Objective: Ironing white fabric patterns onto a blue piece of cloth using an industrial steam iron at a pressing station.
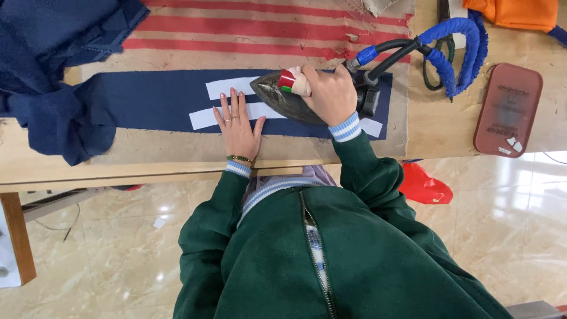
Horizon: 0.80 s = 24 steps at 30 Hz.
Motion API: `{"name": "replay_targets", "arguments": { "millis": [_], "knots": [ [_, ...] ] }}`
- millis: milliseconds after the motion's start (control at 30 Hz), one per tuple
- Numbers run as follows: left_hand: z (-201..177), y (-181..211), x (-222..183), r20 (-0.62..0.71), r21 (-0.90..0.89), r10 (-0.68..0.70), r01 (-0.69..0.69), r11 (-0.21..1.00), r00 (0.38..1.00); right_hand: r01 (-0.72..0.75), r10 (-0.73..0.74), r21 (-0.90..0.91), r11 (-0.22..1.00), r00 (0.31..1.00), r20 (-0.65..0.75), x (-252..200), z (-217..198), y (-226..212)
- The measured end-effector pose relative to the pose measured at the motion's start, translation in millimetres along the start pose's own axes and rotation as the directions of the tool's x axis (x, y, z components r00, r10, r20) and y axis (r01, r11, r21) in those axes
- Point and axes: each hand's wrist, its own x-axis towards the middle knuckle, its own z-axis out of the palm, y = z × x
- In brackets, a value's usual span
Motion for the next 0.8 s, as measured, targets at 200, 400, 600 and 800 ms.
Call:
{"name": "replay_targets", "arguments": {
  "millis": [200,400,600,800],
  "knots": [
    [1,0,0,0.017,0.009,-0.001,0.001,1.000,1.000,0.016,-0.017,0.067,0.998,1.000,0.010,0,-1,3],
    [-17,6,5,0.183,0.047,-0.072,0.064,0.997,0.981,0.019,-0.022,0.047,0.999,0.997,0.071,-1,-3,2],
    [-16,6,3,0.160,0.051,-0.050,0.042,0.998,0.986,0.028,-0.030,0.034,0.999,0.997,0.071,0,-4,2],
    [-19,7,5,0.184,0.022,-0.055,0.052,0.998,0.981,0.020,-0.024,0.042,0.999,0.996,0.088,-1,-2,3]
  ]
}}
